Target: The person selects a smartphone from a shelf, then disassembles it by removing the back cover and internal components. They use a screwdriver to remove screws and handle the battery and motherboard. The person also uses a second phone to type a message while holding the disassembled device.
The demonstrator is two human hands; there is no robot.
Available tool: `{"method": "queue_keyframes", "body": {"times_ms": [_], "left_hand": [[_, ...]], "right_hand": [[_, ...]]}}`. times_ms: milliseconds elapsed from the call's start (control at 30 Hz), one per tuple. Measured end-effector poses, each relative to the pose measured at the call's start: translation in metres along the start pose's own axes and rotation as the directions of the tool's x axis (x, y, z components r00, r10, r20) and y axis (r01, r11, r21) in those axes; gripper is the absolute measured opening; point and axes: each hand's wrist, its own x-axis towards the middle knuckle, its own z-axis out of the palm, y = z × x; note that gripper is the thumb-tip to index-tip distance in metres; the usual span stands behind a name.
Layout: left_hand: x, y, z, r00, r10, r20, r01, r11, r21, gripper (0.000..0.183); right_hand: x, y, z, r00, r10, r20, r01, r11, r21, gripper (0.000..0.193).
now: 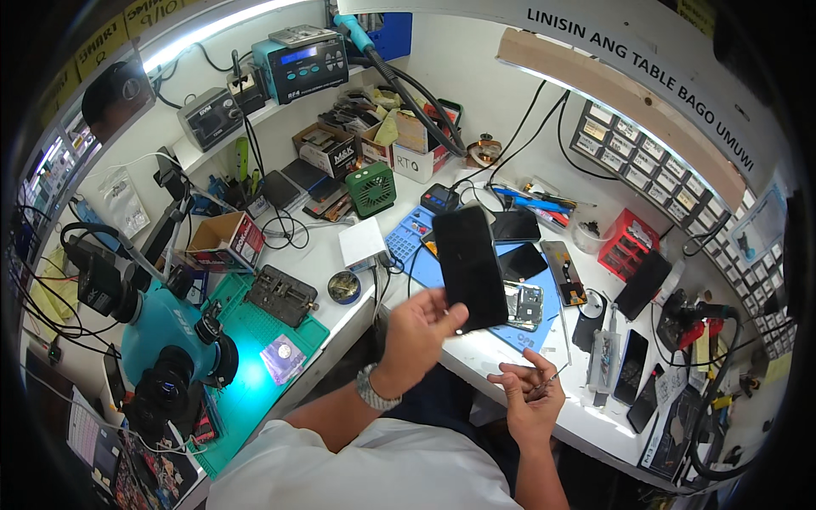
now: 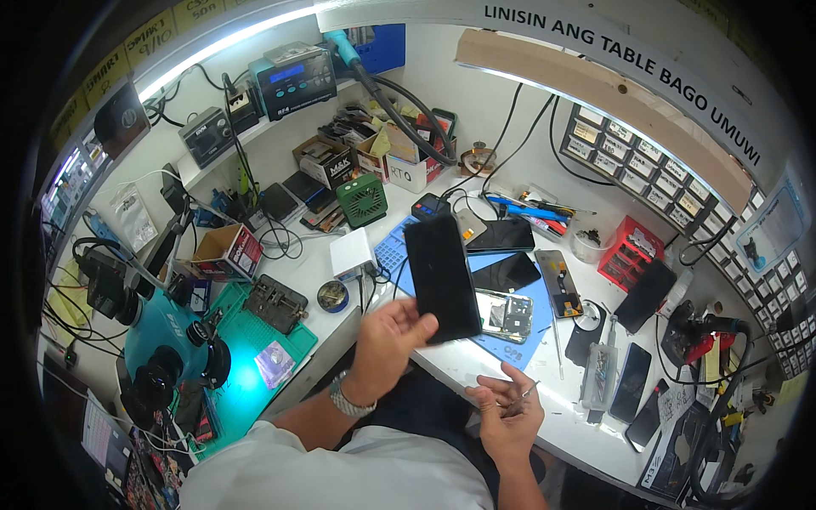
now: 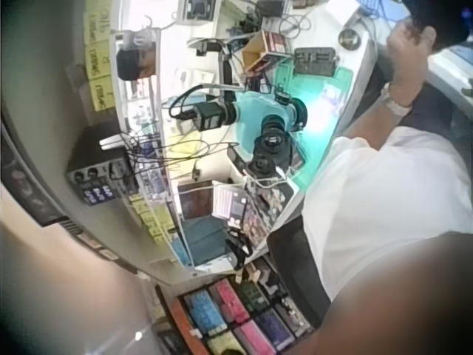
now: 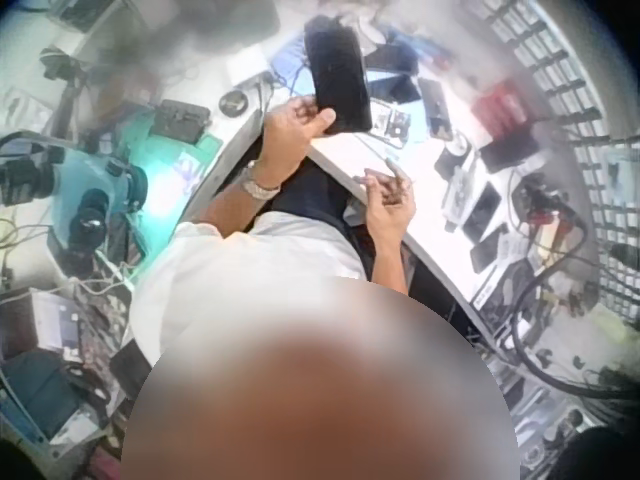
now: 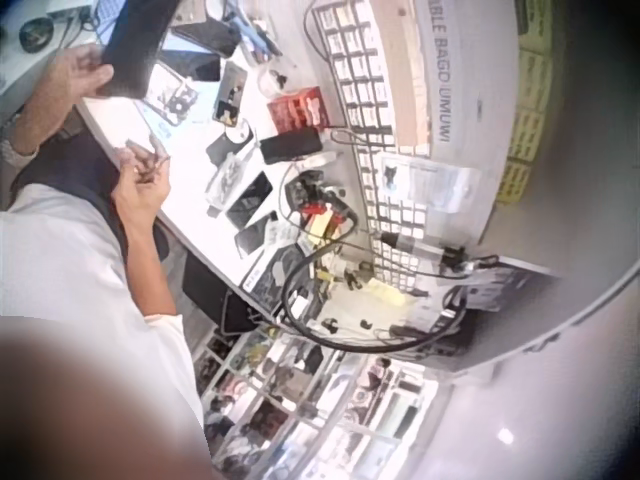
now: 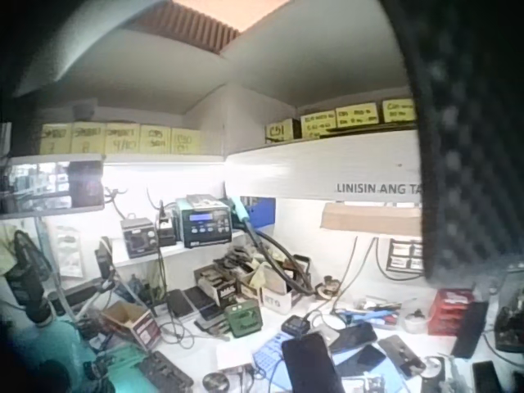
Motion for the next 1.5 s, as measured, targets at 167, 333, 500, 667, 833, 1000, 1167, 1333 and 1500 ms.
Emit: {"method": "queue_keyframes", "body": {"times_ms": [167,333,500,667,833,1000,1167,1333,1500], "left_hand": [[0.136,0.051,-0.062,0.861,0.267,-0.433,-0.3,0.954,-0.008,0.024],[0.245,0.075,-0.144,0.602,0.326,-0.729,-0.228,0.945,0.234,0.028],[0.301,0.083,-0.206,0.642,0.242,-0.728,-0.134,0.97,0.204,0.028],[0.328,0.091,-0.198,0.782,0.092,-0.616,-0.088,0.995,0.037,0.019],[0.347,0.106,-0.176,0.914,-0.032,-0.403,0.002,0.997,-0.074,0.018],[0.377,0.121,-0.177,0.886,-0.073,-0.459,0.112,0.992,0.059,0.015],[0.41,0.113,-0.192,0.877,-0.062,-0.476,0.117,0.989,0.087,0.015],[0.474,0.093,-0.213,0.892,-0.044,-0.45,0.099,0.99,0.1,0.018],[0.508,0.081,-0.242,0.865,-0.042,-0.501,0.139,0.978,0.158,0.038]], "right_hand": [[-0.008,0.006,-0.018,0.997,-0.057,-0.055,0.051,0.993,-0.102,0.032],[-0.023,0.025,-0.029,0.992,-0.074,-0.104,0.063,0.993,-0.104,0.023],[-0.035,0.033,-0.036,0.985,-0.039,-0.171,0.027,0.997,-0.074,0.019],[-0.042,0.039,-0.042,0.969,-0.014,-0.246,-0.012,0.995,-0.102,0.017],[-0.041,0.042,-0.039,0.966,-0.033,-0.257,-0.002,0.991,-0.133,0.016],[-0.043,0.044,-0.037,0.964,-0.07,-0.256,0.038,0.991,-0.132,0.014],[-0.047,0.041,-0.036,0.958,-0.09,-0.273,0.049,0.987,-0.154,0.012],[-0.051,0.041,-0.033,0.94,-0.074,-0.333,0.018,0.986,-0.168,0.01],[-0.047,0.037,-0.035,0.959,-0.056,-0.279,-0.02,0.965,-0.262,0.009]]}}
